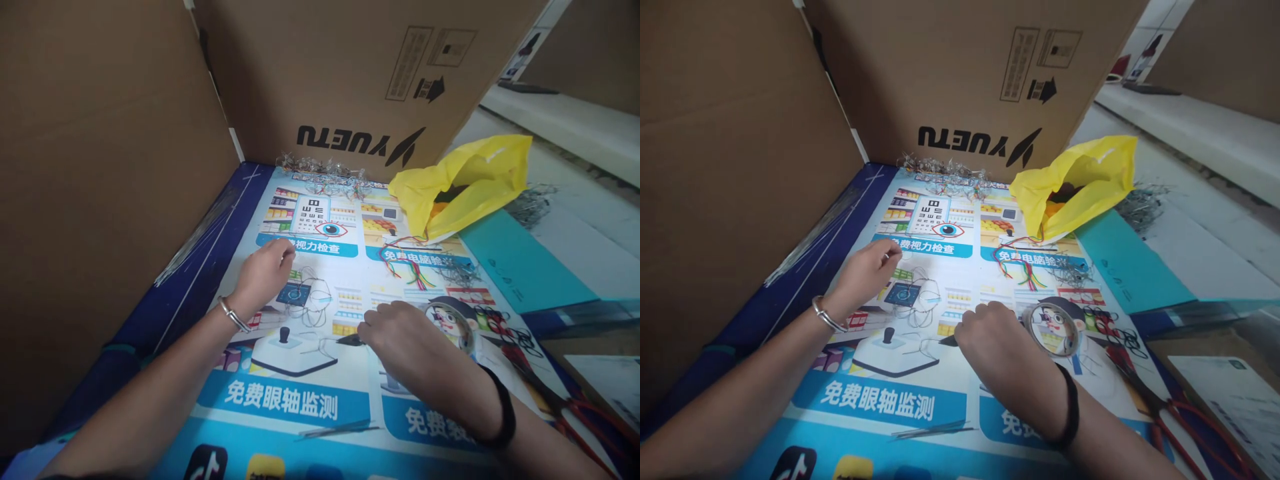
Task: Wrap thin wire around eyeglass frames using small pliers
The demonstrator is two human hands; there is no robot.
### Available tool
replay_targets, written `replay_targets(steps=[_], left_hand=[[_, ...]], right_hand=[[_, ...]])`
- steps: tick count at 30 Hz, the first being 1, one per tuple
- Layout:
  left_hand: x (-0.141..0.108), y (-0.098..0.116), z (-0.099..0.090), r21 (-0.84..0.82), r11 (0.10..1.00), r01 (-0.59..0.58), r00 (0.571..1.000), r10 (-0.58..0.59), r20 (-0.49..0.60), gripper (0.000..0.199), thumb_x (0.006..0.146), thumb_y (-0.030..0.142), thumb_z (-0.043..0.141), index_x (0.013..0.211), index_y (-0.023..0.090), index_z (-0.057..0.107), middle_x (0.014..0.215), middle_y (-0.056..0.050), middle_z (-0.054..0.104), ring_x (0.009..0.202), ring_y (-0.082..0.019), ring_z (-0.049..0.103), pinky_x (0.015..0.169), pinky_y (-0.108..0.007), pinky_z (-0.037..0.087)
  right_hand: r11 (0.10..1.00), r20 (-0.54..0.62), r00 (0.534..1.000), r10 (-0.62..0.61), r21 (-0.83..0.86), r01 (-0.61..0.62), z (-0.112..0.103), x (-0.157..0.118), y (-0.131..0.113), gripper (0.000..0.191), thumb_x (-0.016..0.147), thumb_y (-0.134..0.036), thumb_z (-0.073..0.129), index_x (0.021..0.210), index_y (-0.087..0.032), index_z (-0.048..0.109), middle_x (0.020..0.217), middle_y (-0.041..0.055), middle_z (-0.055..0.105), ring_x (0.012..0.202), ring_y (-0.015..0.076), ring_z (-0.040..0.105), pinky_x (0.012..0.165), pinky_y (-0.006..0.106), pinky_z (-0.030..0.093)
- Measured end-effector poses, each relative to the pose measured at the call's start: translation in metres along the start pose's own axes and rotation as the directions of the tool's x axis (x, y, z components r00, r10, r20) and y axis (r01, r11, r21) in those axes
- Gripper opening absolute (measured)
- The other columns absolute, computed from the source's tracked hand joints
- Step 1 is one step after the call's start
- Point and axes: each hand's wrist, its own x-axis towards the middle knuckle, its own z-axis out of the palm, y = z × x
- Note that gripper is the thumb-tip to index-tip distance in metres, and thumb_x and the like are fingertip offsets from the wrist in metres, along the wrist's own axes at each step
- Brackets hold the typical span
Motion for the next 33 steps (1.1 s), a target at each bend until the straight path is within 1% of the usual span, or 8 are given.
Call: replay_targets(steps=[3, 6, 10, 16, 18, 22, 28, 33], left_hand=[[0.0, 0.003, -0.017, 0.027, 1.0, -0.015, 1.0, 0.015, 0.007, 0.016, 0.087, 0.02, 0.039, 0.087, 0.02, 0.054, 0.089, -0.003, 0.063, 0.073, -0.016, 0.058, 0.062, -0.025, 0.04], [-0.001, 0.002, -0.027, 0.074, 0.995, -0.066, 0.99, 0.056, 0.129, 0.017, 0.086, 0.021, 0.04, 0.081, 0.019, 0.056, 0.082, -0.002, 0.063, 0.07, -0.016, 0.057, 0.062, -0.025, 0.039], [-0.006, 0.004, -0.026, -0.151, 0.987, -0.054, 0.941, 0.1, 0.322, 0.021, 0.086, 0.027, 0.041, 0.076, 0.019, 0.058, 0.077, -0.001, 0.063, 0.069, -0.015, 0.057, 0.061, -0.024, 0.04], [-0.02, 0.019, -0.014, -0.588, 0.769, 0.251, 0.717, 0.26, 0.646, 0.026, 0.086, 0.036, 0.045, 0.095, 0.017, 0.06, 0.079, -0.002, 0.061, 0.059, -0.011, 0.054, 0.056, -0.023, 0.042], [-0.022, 0.022, -0.009, -0.634, 0.694, 0.341, 0.686, 0.277, 0.672, 0.026, 0.084, 0.036, 0.05, 0.099, 0.016, 0.059, 0.08, -0.002, 0.06, 0.057, -0.009, 0.052, 0.054, -0.022, 0.04], [-0.024, 0.025, -0.002, -0.65, 0.615, 0.446, 0.678, 0.242, 0.694, 0.022, 0.079, 0.033, 0.056, 0.091, 0.015, 0.059, 0.072, 0.001, 0.057, 0.054, -0.007, 0.048, 0.051, -0.02, 0.036], [-0.025, 0.031, 0.001, -0.628, 0.655, 0.419, 0.656, 0.26, 0.709, 0.014, 0.077, 0.028, 0.057, 0.08, 0.015, 0.061, 0.061, 0.004, 0.054, 0.05, -0.007, 0.046, 0.049, -0.019, 0.033], [-0.027, 0.034, 0.002, -0.64, 0.669, 0.378, 0.729, 0.211, 0.651, 0.015, 0.081, 0.026, 0.049, 0.072, 0.016, 0.054, 0.056, 0.005, 0.05, 0.05, -0.007, 0.046, 0.05, -0.019, 0.034]], right_hand=[[1.0, -0.029, 1.0, 0.0, 0.007, 0.0, -0.001, -0.003, 0.006, 0.015, 0.069, -0.004, 0.055, 0.066, -0.019, 0.056, 0.066, 0.0038, 0.058, 0.061, 0.0172, 0.047, 0.054, 0.031, 0.016], [0.999, -0.054, 0.998, -0.029, 0.037, 0.031, -0.002, -0.005, 0.011, 0.015, 0.071, -0.006, 0.055, 0.068, -0.02, 0.056, 0.067, 0.0025, 0.058, 0.06, 0.0176, 0.046, 0.054, 0.031, 0.017], [0.999, -0.093, 0.996, -0.017, 0.041, 0.021, -0.003, -0.005, 0.015, 0.017, 0.073, -0.005, 0.051, 0.069, -0.021, 0.056, 0.068, 0.0017, 0.058, 0.062, 0.0173, 0.046, 0.055, 0.031, 0.019], [0.997, -0.113, 0.991, 0.071, 0.017, -0.07, -0.01, -0.001, 0.02, 0.018, 0.074, -0.005, 0.049, 0.069, -0.019, 0.058, 0.067, 0.0018, 0.059, 0.06, 0.0149, 0.046, 0.055, 0.031, 0.019], [0.995, -0.113, 0.988, 0.102, 0.013, -0.101, -0.012, 0.0, 0.022, 0.018, 0.075, -0.005, 0.048, 0.069, -0.019, 0.058, 0.067, 0.0018, 0.059, 0.059, 0.0144, 0.046, 0.055, 0.031, 0.019], [0.993, -0.118, 0.986, 0.122, 0.008, -0.122, -0.013, -0.002, 0.025, 0.019, 0.076, -0.006, 0.047, 0.068, -0.02, 0.057, 0.067, 0.0017, 0.059, 0.058, 0.0144, 0.046, 0.055, 0.031, 0.017], [0.993, -0.093, 0.988, 0.12, 0.01, -0.12, -0.011, -0.006, 0.026, 0.018, 0.075, -0.006, 0.046, 0.068, -0.019, 0.056, 0.067, 0.0025, 0.058, 0.06, 0.0153, 0.046, 0.055, 0.031, 0.014], [0.994, -0.066, 0.992, 0.106, 0.016, -0.105, -0.012, -0.006, 0.026, 0.019, 0.076, -0.006, 0.045, 0.069, -0.019, 0.056, 0.068, 0.0029, 0.059, 0.06, 0.0149, 0.046, 0.054, 0.03, 0.014]])
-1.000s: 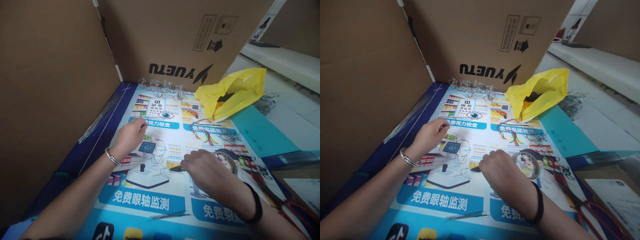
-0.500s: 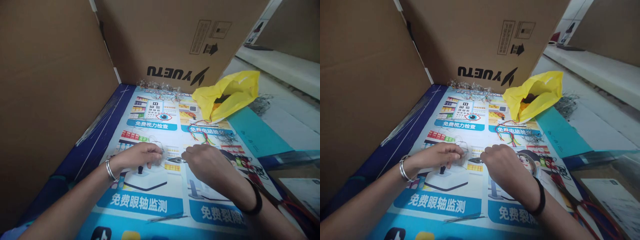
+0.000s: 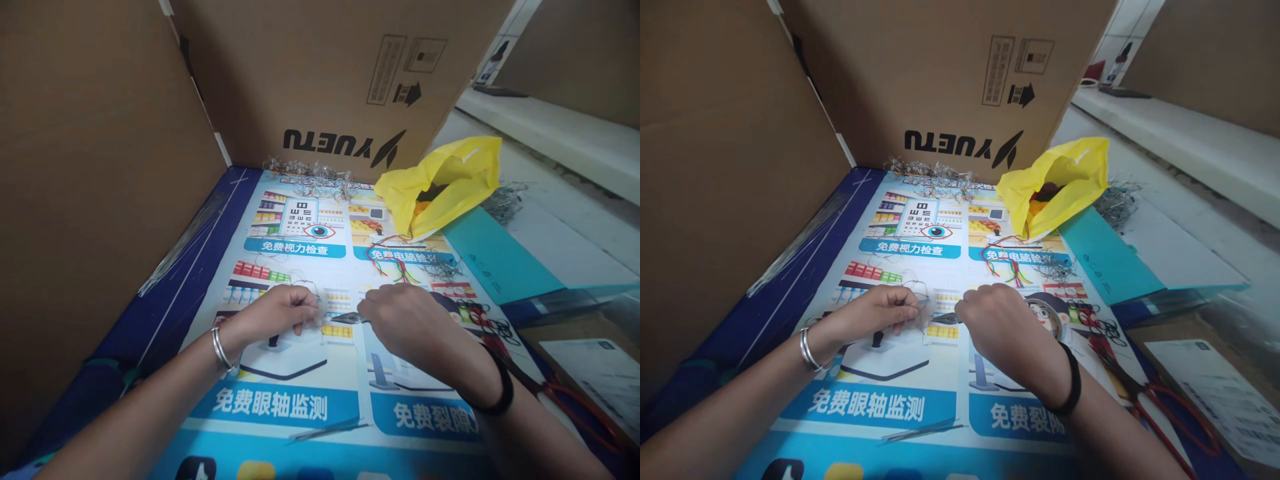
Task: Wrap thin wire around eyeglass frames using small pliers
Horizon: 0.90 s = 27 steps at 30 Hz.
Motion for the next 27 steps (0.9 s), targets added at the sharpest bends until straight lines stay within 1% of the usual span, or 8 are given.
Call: replay_targets(steps=[2, 4, 8, 11, 16, 20, 23, 27], left_hand=[[0.0, 0.001, 0.002, 0.128, 0.99, -0.052, 0.997, 0.059, -0.05, 0.014, 0.082, 0.023, 0.045, 0.072, 0.016, 0.052, 0.059, 0.004, 0.052, 0.055, -0.009, 0.049, 0.054, -0.021, 0.036], [-0.001, 0.002, 0.006, 0.381, 0.918, -0.108, 0.983, 0.157, -0.099, 0.015, 0.083, 0.019, 0.043, 0.072, 0.017, 0.053, 0.066, 0.002, 0.056, 0.062, -0.011, 0.052, 0.058, -0.023, 0.037], [-0.004, 0.002, 0.013, 0.785, 0.615, -0.077, 0.942, 0.303, -0.145, 0.02, 0.086, 0.019, 0.039, 0.079, 0.016, 0.057, 0.08, -0.004, 0.062, 0.074, -0.017, 0.056, 0.062, -0.027, 0.037], [-0.006, 0.002, 0.016, 0.876, 0.481, -0.045, 0.936, 0.326, -0.131, 0.022, 0.088, 0.02, 0.037, 0.082, 0.017, 0.058, 0.079, -0.004, 0.062, 0.069, -0.017, 0.057, 0.056, -0.026, 0.035], [-0.01, 0.003, 0.019, 0.933, 0.348, -0.094, 0.913, 0.403, -0.058, 0.016, 0.087, 0.018, 0.041, 0.081, 0.017, 0.056, 0.074, -0.002, 0.059, 0.064, -0.016, 0.054, 0.05, -0.026, 0.032], [-0.01, 0.004, 0.02, 0.941, 0.305, -0.144, 0.898, 0.44, -0.006, 0.019, 0.088, 0.019, 0.039, 0.081, 0.017, 0.056, 0.074, -0.002, 0.059, 0.06, -0.015, 0.053, 0.049, -0.026, 0.033], [-0.009, 0.005, 0.019, 0.919, 0.383, -0.098, 0.91, 0.409, -0.073, 0.024, 0.091, 0.024, 0.036, 0.083, 0.018, 0.058, 0.077, -0.003, 0.062, 0.065, -0.015, 0.056, 0.053, -0.026, 0.036], [-0.007, 0.001, 0.016, 0.89, 0.455, 0.019, 0.948, 0.275, -0.16, 0.032, 0.091, 0.032, 0.035, 0.08, 0.016, 0.061, 0.077, -0.006, 0.065, 0.064, -0.017, 0.058, 0.053, -0.027, 0.037]], right_hand=[[1.0, 0.015, 1.0, -0.01, 0.006, 0.01, 0.001, 0.001, 0.0, 0.018, 0.076, -0.007, 0.044, 0.07, -0.019, 0.057, 0.069, 0.0027, 0.06, 0.061, 0.0147, 0.046, 0.054, 0.029, 0.015], [1.0, 0.036, 0.999, -0.014, 0.014, 0.014, 0.001, 0.002, 0.001, 0.018, 0.077, -0.009, 0.045, 0.071, -0.02, 0.058, 0.07, 0.0027, 0.061, 0.062, 0.0146, 0.047, 0.055, 0.028, 0.016], [1.0, 0.056, 0.998, 0.002, 0.025, -0.003, 0.001, 0.004, 0.003, 0.016, 0.078, -0.013, 0.046, 0.075, -0.019, 0.06, 0.074, 0.0035, 0.062, 0.066, 0.0152, 0.05, 0.056, 0.027, 0.02], [1.0, 0.055, 0.998, 0.01, 0.025, -0.011, -0.001, 0.005, 0.003, 0.014, 0.079, -0.016, 0.047, 0.075, -0.019, 0.06, 0.076, 0.004, 0.062, 0.069, 0.0159, 0.051, 0.057, 0.027, 0.022], [0.999, 0.026, 1.0, 0.005, 0.033, -0.006, 0.002, 0.008, 0.001, 0.016, 0.081, -0.018, 0.046, 0.074, -0.018, 0.06, 0.075, 0.0041, 0.062, 0.069, 0.0156, 0.051, 0.058, 0.027, 0.022], [0.999, 0.002, 1.0, -0.023, 0.04, 0.023, 0.009, 0.011, -0.001, 0.015, 0.079, -0.014, 0.046, 0.072, -0.018, 0.059, 0.072, 0.0034, 0.062, 0.065, 0.0147, 0.049, 0.056, 0.028, 0.019], [0.999, -0.03, 0.999, -0.015, 0.031, 0.016, 0.015, 0.011, -0.001, 0.015, 0.076, -0.009, 0.047, 0.07, -0.019, 0.058, 0.07, 0.0027, 0.06, 0.061, 0.014, 0.047, 0.054, 0.029, 0.016], [0.999, -0.075, 0.997, 0.01, 0.031, -0.007, 0.023, 0.008, 0.0, 0.017, 0.074, -0.007, 0.046, 0.07, -0.019, 0.057, 0.068, 0.0023, 0.059, 0.061, 0.0135, 0.045, 0.054, 0.03, 0.015]])
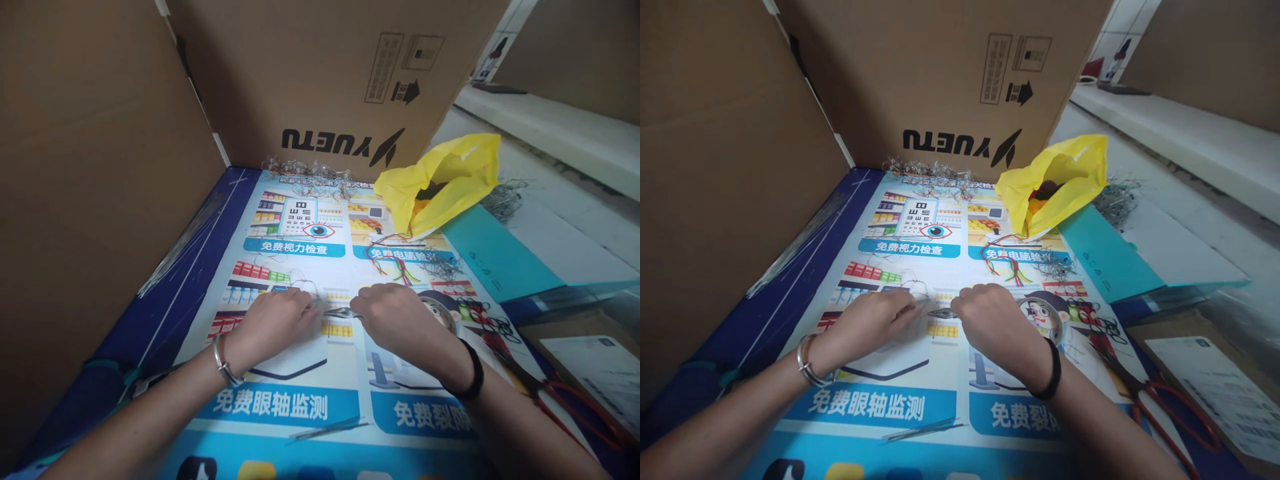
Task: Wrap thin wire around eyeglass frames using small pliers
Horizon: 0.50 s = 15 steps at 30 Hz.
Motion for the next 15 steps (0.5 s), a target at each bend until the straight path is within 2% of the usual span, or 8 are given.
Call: replay_targets(steps=[3, 8, 11, 15], left_hand=[[0.0, -0.001, 0.007, 0.01, 1.0, -0.029, 0.998, 0.028, 0.054, 0.026, 0.087, 0.027, 0.039, 0.08, 0.017, 0.062, 0.073, -0.005, 0.065, 0.059, -0.016, 0.057, 0.05, -0.026, 0.035], [-0.003, 0.004, 0.018, 0.029, 0.996, -0.086, 0.996, 0.085, 0.031, 0.022, 0.08, 0.018, 0.044, 0.093, 0.02, 0.062, 0.075, -0.005, 0.065, 0.058, -0.017, 0.057, 0.048, -0.026, 0.032], [-0.006, 0.006, 0.017, 0.045, 0.994, -0.1, 0.995, 0.098, 0.033, 0.022, 0.083, 0.02, 0.043, 0.095, 0.018, 0.061, 0.072, -0.006, 0.063, 0.055, -0.017, 0.056, 0.047, -0.027, 0.031], [-0.01, 0.008, 0.014, 0.061, 0.981, -0.186, 0.982, 0.184, 0.045, 0.02, 0.086, 0.017, 0.041, 0.091, 0.017, 0.06, 0.074, -0.006, 0.063, 0.058, -0.018, 0.057, 0.048, -0.027, 0.033]], right_hand=[[1.0, -0.03, 0.999, 0.013, 0.007, -0.013, 0.006, -0.005, -0.002, 0.017, 0.074, -0.006, 0.047, 0.069, -0.018, 0.057, 0.067, 0.0016, 0.057, 0.059, 0.013, 0.044, 0.055, 0.031, 0.017], [0.999, -0.067, 0.997, 0.032, -0.031, -0.034, 0.014, -0.012, -0.011, 0.013, 0.077, -0.007, 0.05, 0.073, -0.018, 0.057, 0.07, 0.0022, 0.057, 0.063, 0.0147, 0.045, 0.058, 0.031, 0.021], [0.997, -0.067, 0.997, 0.031, -0.064, -0.036, 0.018, -0.013, -0.016, 0.01, 0.078, -0.009, 0.053, 0.076, -0.018, 0.057, 0.073, 0.0033, 0.057, 0.067, 0.0168, 0.046, 0.06, 0.032, 0.023], [0.994, -0.076, 0.995, 0.06, -0.089, -0.067, 0.021, -0.013, -0.018, 0.01, 0.08, -0.01, 0.052, 0.078, -0.018, 0.057, 0.074, 0.004, 0.058, 0.069, 0.0186, 0.047, 0.061, 0.032, 0.023]])
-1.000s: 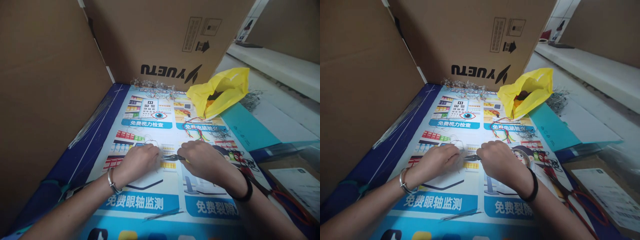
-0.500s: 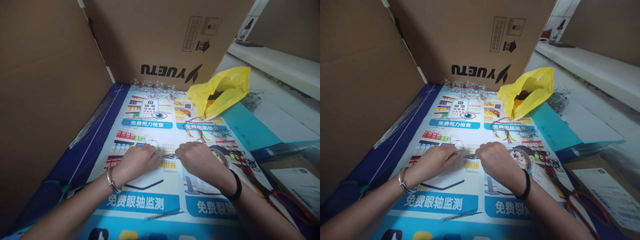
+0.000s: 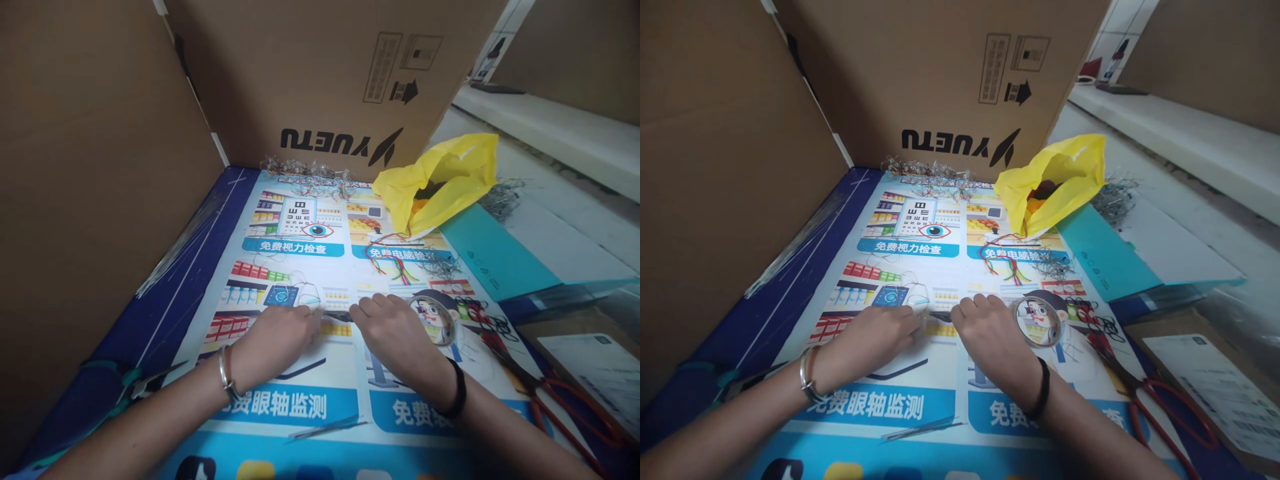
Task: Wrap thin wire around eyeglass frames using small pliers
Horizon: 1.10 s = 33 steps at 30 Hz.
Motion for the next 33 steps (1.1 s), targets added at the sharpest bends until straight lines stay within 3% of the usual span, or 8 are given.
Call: replay_targets(steps=[6, 11, 15, 18, 21, 25, 30, 33], left_hand=[[-0.006, 0.005, 0.002, 0.002, 0.996, -0.092, 0.996, 0.092, -0.005, 0.02, 0.086, 0.013, 0.042, 0.09, 0.017, 0.061, 0.084, -0.007, 0.063, 0.065, -0.018, 0.058, 0.05, -0.028, 0.037], [-0.007, 0.01, 0.002, -0.009, 0.994, -0.107, 0.994, 0.107, 0.005, 0.018, 0.086, 0.014, 0.043, 0.083, 0.017, 0.061, 0.082, -0.006, 0.062, 0.064, -0.018, 0.057, 0.05, -0.028, 0.037], [-0.002, 0.006, -0.007, -0.049, 0.995, 0.086, 0.992, -0.09, -0.088, 0.019, 0.089, 0.021, 0.041, 0.085, 0.018, 0.059, 0.079, -0.004, 0.06, 0.065, -0.017, 0.057, 0.051, -0.027, 0.038], [0.004, -0.001, -0.01, -0.179, 0.95, 0.256, 0.941, -0.288, -0.179, 0.021, 0.088, 0.035, 0.045, 0.096, 0.019, 0.056, 0.09, -0.005, 0.06, 0.075, -0.019, 0.059, 0.057, -0.028, 0.041], [0.01, -0.009, -0.007, -0.35, 0.905, 0.242, 0.932, -0.317, -0.176, 0.027, 0.084, 0.035, 0.052, 0.106, 0.02, 0.055, 0.098, -0.005, 0.06, 0.083, -0.019, 0.058, 0.066, -0.028, 0.044], [0.015, -0.014, -0.001, -0.467, 0.864, 0.189, 0.936, -0.302, -0.18, 0.019, 0.087, 0.027, 0.046, 0.093, 0.02, 0.062, 0.087, -0.003, 0.063, 0.081, -0.017, 0.057, 0.072, -0.027, 0.043], [0.016, -0.013, -0.004, -0.538, 0.821, 0.192, 0.934, -0.322, -0.157, 0.021, 0.085, 0.027, 0.046, 0.074, 0.018, 0.062, 0.074, -0.001, 0.063, 0.071, -0.015, 0.055, 0.064, -0.025, 0.039], [0.017, -0.012, -0.004, -0.691, 0.683, 0.236, 0.934, -0.355, -0.032, 0.024, 0.082, 0.032, 0.049, 0.065, 0.018, 0.058, 0.064, 0.001, 0.06, 0.061, -0.013, 0.053, 0.055, -0.022, 0.036]], right_hand=[[0.97, 0.032, 0.985, 0.171, 0.17, -0.174, 0.004, 0.0, 0.007, 0.012, 0.082, -0.016, 0.049, 0.076, -0.019, 0.058, 0.073, 0.0017, 0.06, 0.069, 0.0149, 0.052, 0.06, 0.028, 0.025], [0.938, 0.082, 0.957, 0.278, 0.192, -0.289, 0.004, 0.002, 0.014, 0.015, 0.084, -0.021, 0.046, 0.076, -0.018, 0.058, 0.075, 0.002, 0.062, 0.068, 0.0141, 0.054, 0.057, 0.025, 0.026], [0.915, 0.104, 0.954, 0.283, 0.27, -0.3, 0.002, 0.003, 0.016, 0.015, 0.084, -0.023, 0.047, 0.078, -0.019, 0.059, 0.078, 0.0013, 0.063, 0.071, 0.0141, 0.056, 0.058, 0.024, 0.028], [0.892, 0.11, 0.956, 0.271, 0.345, -0.292, -0.001, 0.004, 0.017, 0.016, 0.084, -0.022, 0.045, 0.08, -0.019, 0.06, 0.078, 0.0011, 0.062, 0.074, 0.0139, 0.057, 0.06, 0.023, 0.031], [0.867, 0.123, 0.96, 0.25, 0.413, -0.278, -0.004, 0.004, 0.017, 0.016, 0.084, -0.023, 0.045, 0.082, -0.019, 0.061, 0.079, 0.0009, 0.062, 0.075, 0.0136, 0.057, 0.062, 0.022, 0.032], [0.85, 0.122, 0.961, 0.249, 0.449, -0.277, -0.006, 0.004, 0.017, 0.016, 0.084, -0.024, 0.045, 0.078, -0.019, 0.059, 0.077, 0.0006, 0.061, 0.073, 0.0133, 0.056, 0.062, 0.022, 0.033], [0.868, 0.095, 0.959, 0.268, 0.408, -0.283, -0.005, 0.004, 0.014, 0.016, 0.084, -0.023, 0.044, 0.076, -0.019, 0.057, 0.076, 0.0006, 0.061, 0.073, 0.0137, 0.056, 0.061, 0.023, 0.032], [0.873, 0.084, 0.956, 0.282, 0.39, -0.292, -0.004, 0.006, 0.011, 0.015, 0.083, -0.022, 0.044, 0.077, -0.019, 0.057, 0.077, 0.001, 0.061, 0.073, 0.0139, 0.055, 0.06, 0.023, 0.031]])
